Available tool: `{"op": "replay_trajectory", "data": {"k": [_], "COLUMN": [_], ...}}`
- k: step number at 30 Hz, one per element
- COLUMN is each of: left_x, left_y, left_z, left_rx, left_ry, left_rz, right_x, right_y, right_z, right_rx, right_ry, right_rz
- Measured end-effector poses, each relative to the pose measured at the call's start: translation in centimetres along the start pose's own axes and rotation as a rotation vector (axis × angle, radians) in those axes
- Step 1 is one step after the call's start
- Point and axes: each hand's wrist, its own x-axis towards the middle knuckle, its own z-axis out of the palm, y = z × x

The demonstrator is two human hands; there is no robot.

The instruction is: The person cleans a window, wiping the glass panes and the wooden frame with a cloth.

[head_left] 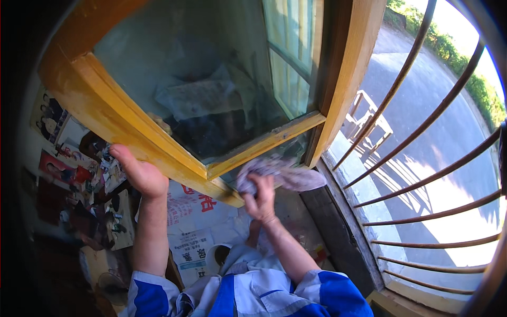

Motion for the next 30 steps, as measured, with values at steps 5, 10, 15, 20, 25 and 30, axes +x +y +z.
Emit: {"op": "replay_trajectory", "data": {"k": [5,10,15,20,25,30], "left_x": [0.6,0.5,0.1,-0.4,-0.5,-1.5], "left_y": [-0.8,-0.7,-0.1,0.1,0.3,-0.1], "left_z": [-0.7,-0.6,-0.6,-0.6,-0.7,0.3], "left_rx": [0.001,0.016,0.049,0.036,0.041,-0.054], "left_ry": [-0.015,-0.017,0.022,0.029,0.060,0.091], "left_rz": [-0.031,-0.012,0.017,0.007,0.002,-0.053], "right_x": [-2.6,-0.6,4.3,6.5,3.1,-2.1], "right_y": [0.6,2.1,3.5,3.8,3.3,3.3], "right_z": [1.7,-1.3,-6.3,-7.3,-5.2,-3.0], "right_rx": [0.013,-0.238,-0.340,-0.289,-0.180,-0.110], "right_ry": [-0.219,-0.070,0.235,0.377,0.231,0.095], "right_rz": [0.010,-0.156,-0.027,0.018,0.071,0.183]}}
